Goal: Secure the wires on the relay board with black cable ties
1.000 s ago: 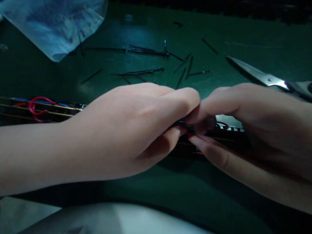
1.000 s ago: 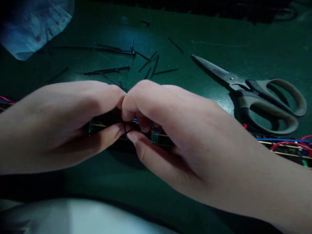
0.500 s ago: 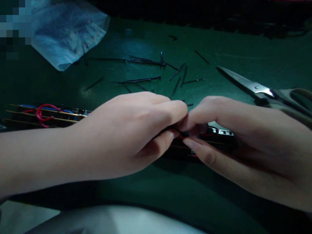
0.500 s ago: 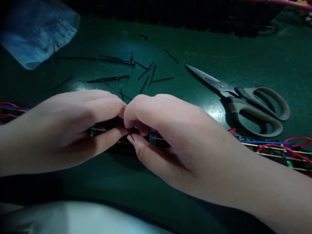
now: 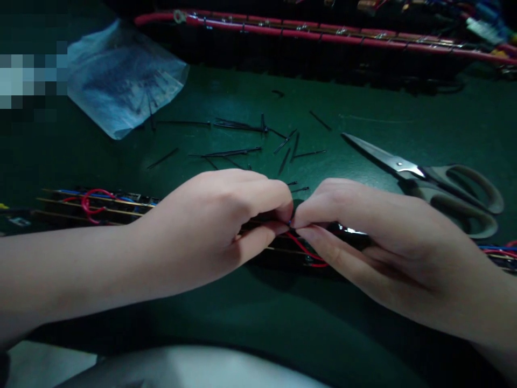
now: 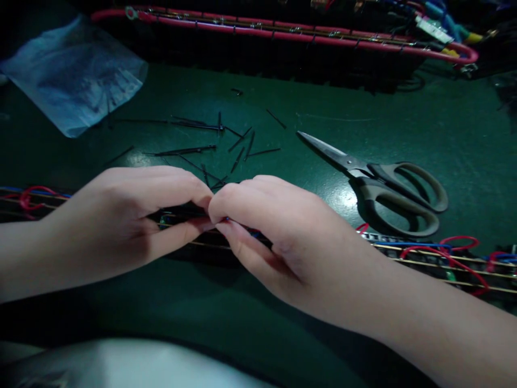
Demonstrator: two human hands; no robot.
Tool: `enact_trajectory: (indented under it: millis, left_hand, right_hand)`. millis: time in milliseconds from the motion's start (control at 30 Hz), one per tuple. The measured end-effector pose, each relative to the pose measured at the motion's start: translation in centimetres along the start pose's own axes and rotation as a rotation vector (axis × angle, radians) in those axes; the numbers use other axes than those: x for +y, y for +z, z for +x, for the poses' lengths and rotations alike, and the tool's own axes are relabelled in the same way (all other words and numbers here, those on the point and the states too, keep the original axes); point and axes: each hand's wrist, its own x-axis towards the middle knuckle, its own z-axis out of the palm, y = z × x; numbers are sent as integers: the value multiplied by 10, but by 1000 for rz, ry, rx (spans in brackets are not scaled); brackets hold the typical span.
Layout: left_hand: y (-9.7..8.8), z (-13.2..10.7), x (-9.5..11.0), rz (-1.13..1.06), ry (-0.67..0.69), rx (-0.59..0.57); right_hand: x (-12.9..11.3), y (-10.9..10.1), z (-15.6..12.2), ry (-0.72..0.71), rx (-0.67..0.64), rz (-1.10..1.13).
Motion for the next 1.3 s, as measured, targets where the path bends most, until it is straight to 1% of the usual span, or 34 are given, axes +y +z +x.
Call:
enact_trajectory:
  millis: [133,300,533,633,700,767,833,900,1000,1067,1200,1300]
  left_hand:
    - [1,-1,0,-7,-16,19]
    - [1,-2,-1,-10,-32,26]
    - [2,-1,-2,-6,-22,11]
    - [1,-2,-1,-22,-39,3]
    - [1,-2,-1,-24,-50,-11]
    - [1,-3,0,-13,-33,1]
    - [1,-4,0,-5,18,33]
    - [2,-5,1,19,89,42]
    - [5,-7,2,173,236,-4]
    - [7,-8,3,294,325,-6]
    - [9,-10,2,392,381,-4]
    - [11,-11,0,450,486,55]
  right_hand:
    - [0,0,-1,8,29,6]
    - [1,0,-4,-8,34,9]
    - [0,-1,-3,-3,42,12]
    - [-1,-1,-3,1,58,10]
    - [-1,-1,-2,39,70,17]
    - [-1,-2,-2,104,89,34]
    - [-1,-2,-1,155,98,62]
    - [-2,-3,0,159,95,77]
    - [-3,-3,1,136,85,67]
    - [-4,-3,2,141,83,65]
    - [-5,-2,3,154,75,64]
    - [-4,-2,3,126,91,54]
